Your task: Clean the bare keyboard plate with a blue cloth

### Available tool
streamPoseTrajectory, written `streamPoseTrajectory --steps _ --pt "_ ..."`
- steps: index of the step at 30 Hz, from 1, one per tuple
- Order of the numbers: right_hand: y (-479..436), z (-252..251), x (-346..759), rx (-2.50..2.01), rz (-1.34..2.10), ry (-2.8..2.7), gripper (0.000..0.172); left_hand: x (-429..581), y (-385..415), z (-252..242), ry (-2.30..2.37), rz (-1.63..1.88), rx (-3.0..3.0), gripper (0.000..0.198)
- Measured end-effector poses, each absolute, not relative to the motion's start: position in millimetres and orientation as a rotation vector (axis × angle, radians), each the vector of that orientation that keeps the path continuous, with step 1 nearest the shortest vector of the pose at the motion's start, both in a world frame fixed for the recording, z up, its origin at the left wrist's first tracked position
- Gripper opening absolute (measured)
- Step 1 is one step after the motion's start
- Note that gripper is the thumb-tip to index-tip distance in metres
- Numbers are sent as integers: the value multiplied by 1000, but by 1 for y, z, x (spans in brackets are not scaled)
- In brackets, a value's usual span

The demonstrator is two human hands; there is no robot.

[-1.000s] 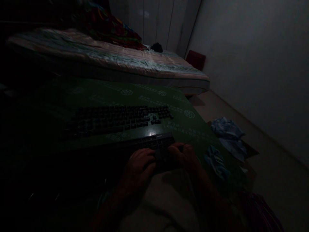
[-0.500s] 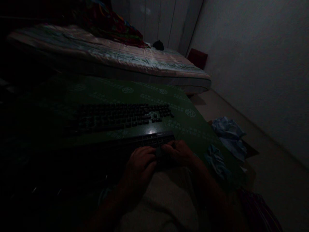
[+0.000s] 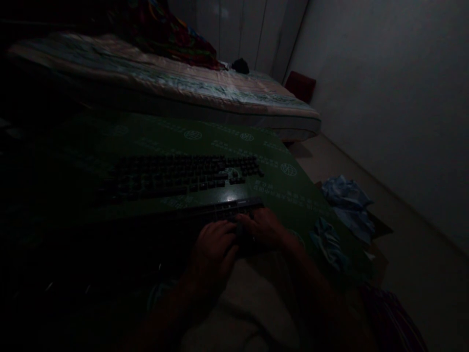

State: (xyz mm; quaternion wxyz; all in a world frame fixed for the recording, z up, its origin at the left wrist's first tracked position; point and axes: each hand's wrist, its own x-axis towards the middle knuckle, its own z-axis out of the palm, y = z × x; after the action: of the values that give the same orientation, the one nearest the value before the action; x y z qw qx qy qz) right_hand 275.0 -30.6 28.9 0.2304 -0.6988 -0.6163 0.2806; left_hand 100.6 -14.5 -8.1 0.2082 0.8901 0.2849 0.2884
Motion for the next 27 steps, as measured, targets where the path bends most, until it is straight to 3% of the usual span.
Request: streamPoseTrajectory --steps 6,11,27 --pt "-40 19 268 -2047 574 -1503 48 115 -21 -2 798 751 2512 18" --pt "-46 11 266 -1978 538 -1307 46 125 -21 -5 731 720 2471 31" --pt "-52 3 264 -1819 632 -980 50 136 -17 0 895 644 2356 12"
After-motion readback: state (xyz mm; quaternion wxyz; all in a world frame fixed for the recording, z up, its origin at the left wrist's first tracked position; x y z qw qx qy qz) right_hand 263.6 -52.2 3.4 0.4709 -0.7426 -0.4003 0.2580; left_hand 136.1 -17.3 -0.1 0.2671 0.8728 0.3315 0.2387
